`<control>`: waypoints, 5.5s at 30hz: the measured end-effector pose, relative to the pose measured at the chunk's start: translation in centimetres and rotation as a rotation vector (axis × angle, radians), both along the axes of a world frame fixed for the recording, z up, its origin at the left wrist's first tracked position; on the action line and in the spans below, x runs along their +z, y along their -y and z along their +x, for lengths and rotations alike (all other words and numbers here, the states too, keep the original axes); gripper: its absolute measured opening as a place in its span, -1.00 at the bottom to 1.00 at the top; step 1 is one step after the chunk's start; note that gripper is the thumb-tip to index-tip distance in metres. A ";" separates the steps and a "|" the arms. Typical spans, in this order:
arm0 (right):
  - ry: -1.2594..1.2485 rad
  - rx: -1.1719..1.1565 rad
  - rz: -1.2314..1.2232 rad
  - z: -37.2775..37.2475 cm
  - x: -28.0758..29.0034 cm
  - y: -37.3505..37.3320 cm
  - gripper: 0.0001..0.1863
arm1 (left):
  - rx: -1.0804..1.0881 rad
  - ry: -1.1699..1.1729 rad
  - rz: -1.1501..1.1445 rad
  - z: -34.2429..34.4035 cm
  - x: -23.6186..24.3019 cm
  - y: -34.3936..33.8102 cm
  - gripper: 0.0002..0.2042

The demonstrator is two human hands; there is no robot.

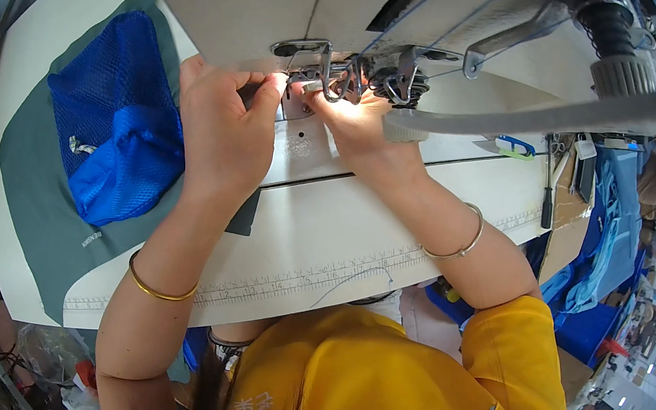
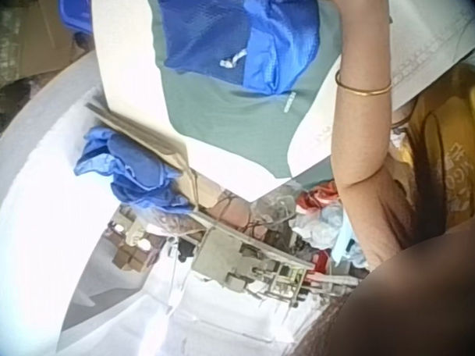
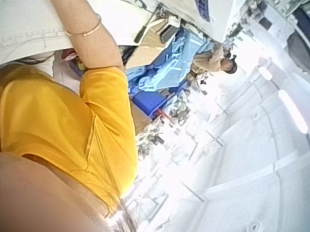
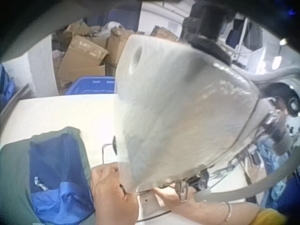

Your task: Sewing a blue mesh pocket onto a fabric panel using an industrial sewing machine.

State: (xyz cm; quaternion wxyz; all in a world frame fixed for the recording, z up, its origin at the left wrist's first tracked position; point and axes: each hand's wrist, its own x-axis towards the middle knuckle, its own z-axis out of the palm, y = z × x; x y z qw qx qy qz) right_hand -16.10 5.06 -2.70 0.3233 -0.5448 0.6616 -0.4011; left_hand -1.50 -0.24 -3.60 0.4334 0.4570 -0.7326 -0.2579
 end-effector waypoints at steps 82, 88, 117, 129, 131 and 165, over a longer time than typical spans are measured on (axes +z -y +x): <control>-0.765 0.463 -0.549 -3.7 1.4 -3.7 -0.70 | -0.432 0.416 -0.408 4.2 1.8 1.8 -0.80; -0.768 0.479 -0.586 -3.9 0.5 -3.7 -0.70 | -0.474 0.311 -0.573 3.4 2.0 2.1 -0.84; -0.763 0.504 -0.692 -3.9 0.7 -3.5 -0.70 | -0.437 0.558 -0.699 5.1 3.2 0.5 -0.81; -0.720 0.480 -0.569 -3.7 0.9 -3.2 -0.73 | -0.468 0.498 -0.577 4.6 2.7 0.9 -0.66; -0.717 0.460 -0.573 -3.8 0.8 -3.0 -0.75 | -0.467 0.481 -0.572 4.4 2.4 1.1 -0.67; -0.783 0.430 -0.687 -4.0 -0.8 -3.1 -0.91 | -0.320 0.834 -0.912 3.7 2.6 -0.7 -0.86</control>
